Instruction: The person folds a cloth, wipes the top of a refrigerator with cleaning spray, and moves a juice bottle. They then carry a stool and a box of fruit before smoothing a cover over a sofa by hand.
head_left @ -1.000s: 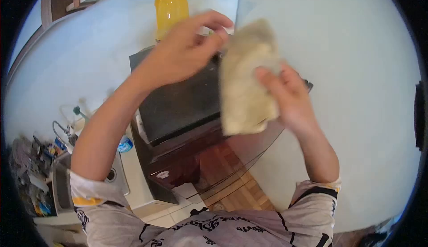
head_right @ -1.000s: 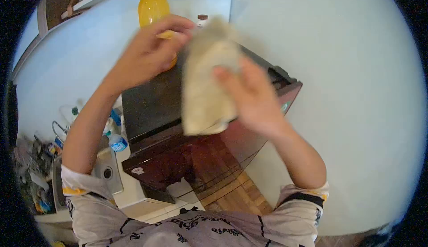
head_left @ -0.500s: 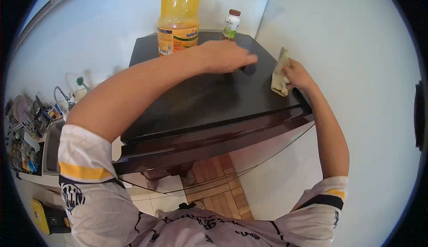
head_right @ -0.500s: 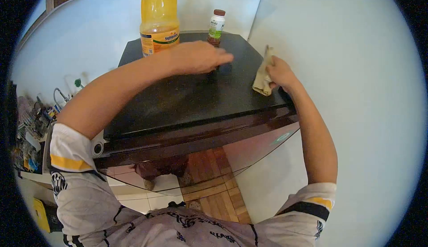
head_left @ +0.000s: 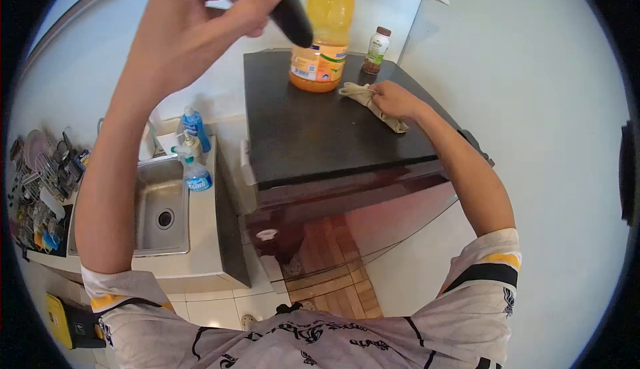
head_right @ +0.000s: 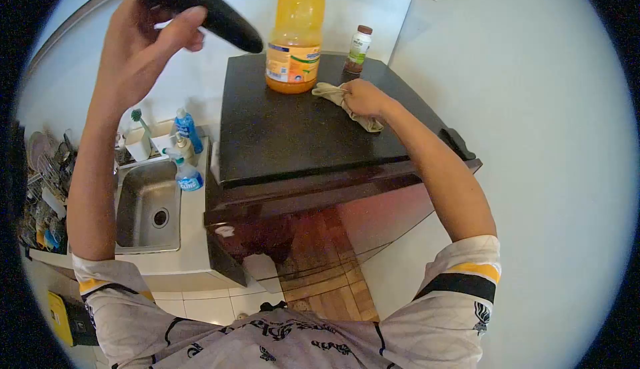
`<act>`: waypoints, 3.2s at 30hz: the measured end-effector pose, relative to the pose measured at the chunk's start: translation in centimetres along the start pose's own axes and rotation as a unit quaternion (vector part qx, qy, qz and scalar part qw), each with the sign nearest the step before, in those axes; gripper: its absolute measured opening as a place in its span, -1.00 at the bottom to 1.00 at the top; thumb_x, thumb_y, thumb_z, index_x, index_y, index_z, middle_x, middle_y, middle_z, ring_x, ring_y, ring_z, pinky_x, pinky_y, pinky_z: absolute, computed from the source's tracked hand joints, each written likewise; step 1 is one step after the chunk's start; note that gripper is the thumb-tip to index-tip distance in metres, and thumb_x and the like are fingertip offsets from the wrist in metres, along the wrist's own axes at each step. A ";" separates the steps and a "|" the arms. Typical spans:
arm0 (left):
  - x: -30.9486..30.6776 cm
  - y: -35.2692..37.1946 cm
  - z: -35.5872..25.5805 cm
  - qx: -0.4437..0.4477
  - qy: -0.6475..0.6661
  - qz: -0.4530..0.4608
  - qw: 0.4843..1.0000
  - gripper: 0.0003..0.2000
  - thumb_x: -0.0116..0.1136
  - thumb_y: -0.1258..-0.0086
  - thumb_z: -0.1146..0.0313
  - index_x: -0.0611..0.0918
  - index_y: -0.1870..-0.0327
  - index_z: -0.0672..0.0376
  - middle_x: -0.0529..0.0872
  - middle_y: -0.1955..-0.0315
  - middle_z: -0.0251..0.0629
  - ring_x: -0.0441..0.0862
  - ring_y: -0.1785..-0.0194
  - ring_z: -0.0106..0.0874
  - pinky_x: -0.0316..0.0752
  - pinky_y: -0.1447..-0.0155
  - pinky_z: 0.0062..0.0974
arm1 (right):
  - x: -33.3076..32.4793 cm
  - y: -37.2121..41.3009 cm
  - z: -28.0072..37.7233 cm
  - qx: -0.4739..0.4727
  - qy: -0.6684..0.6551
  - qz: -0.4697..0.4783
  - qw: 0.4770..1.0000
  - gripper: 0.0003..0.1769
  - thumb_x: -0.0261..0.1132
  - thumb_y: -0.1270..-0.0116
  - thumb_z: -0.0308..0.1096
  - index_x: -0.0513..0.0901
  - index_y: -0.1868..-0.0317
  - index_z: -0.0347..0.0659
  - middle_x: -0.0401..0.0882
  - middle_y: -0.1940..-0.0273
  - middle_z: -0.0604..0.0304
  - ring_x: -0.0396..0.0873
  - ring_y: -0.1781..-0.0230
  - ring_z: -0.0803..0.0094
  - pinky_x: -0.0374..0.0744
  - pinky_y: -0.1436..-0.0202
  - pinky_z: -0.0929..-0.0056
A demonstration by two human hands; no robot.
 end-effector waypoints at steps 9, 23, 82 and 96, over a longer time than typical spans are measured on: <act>-11.8 10.6 2.9 0.052 -0.015 -0.054 0.997 -0.62 0.17 -0.36 0.48 0.43 -0.17 0.27 0.65 0.01 -0.13 0.60 0.25 -0.58 0.58 0.22 -0.66 | 3.2 3.9 9.1 0.105 -0.080 0.005 0.991 -0.70 0.01 -0.28 -0.44 0.63 0.15 -0.42 0.57 0.45 0.18 0.47 0.43 0.50 0.47 0.36 0.37; -24.5 19.5 5.5 -0.010 -0.113 -0.103 0.988 -0.65 0.15 -0.42 0.42 0.44 -0.19 0.21 0.64 -0.01 -0.22 0.50 0.34 -0.65 0.48 0.26 -0.68 | -9.1 8.8 5.8 0.172 -0.190 -0.188 0.948 -0.74 0.04 -0.27 -0.44 0.60 0.15 -0.37 0.62 0.32 0.15 0.59 0.35 0.42 0.58 0.26 0.42; -14.0 18.0 9.7 -0.145 -0.105 -0.015 0.984 -0.60 0.22 -0.27 0.43 0.41 -0.11 0.25 0.55 0.04 -0.22 0.60 0.08 -0.51 0.53 0.05 -0.63 | -6.2 4.4 -5.0 0.140 -0.270 -0.159 0.939 -0.71 0.14 -0.26 -0.34 0.63 0.11 -0.35 0.66 0.23 0.11 0.62 0.30 0.26 0.57 0.12 0.27; -14.4 17.5 9.2 -0.108 -0.128 -0.013 0.986 -0.61 0.23 -0.30 0.35 0.42 -0.10 0.22 0.57 0.08 -0.28 0.50 0.27 -0.63 0.45 0.25 -0.70 | 4.3 2.5 22.4 -0.202 -0.073 0.038 0.976 -0.63 0.05 -0.36 -0.30 0.52 -0.10 -0.28 0.64 0.18 -0.08 0.60 0.13 0.17 0.54 -0.02 0.23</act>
Point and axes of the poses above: each hand's wrist, its own y-axis away from the middle knuckle, its own x-axis out of the palm, z = x × y, the point moved 10 cm from there along -y, towards the middle knuckle
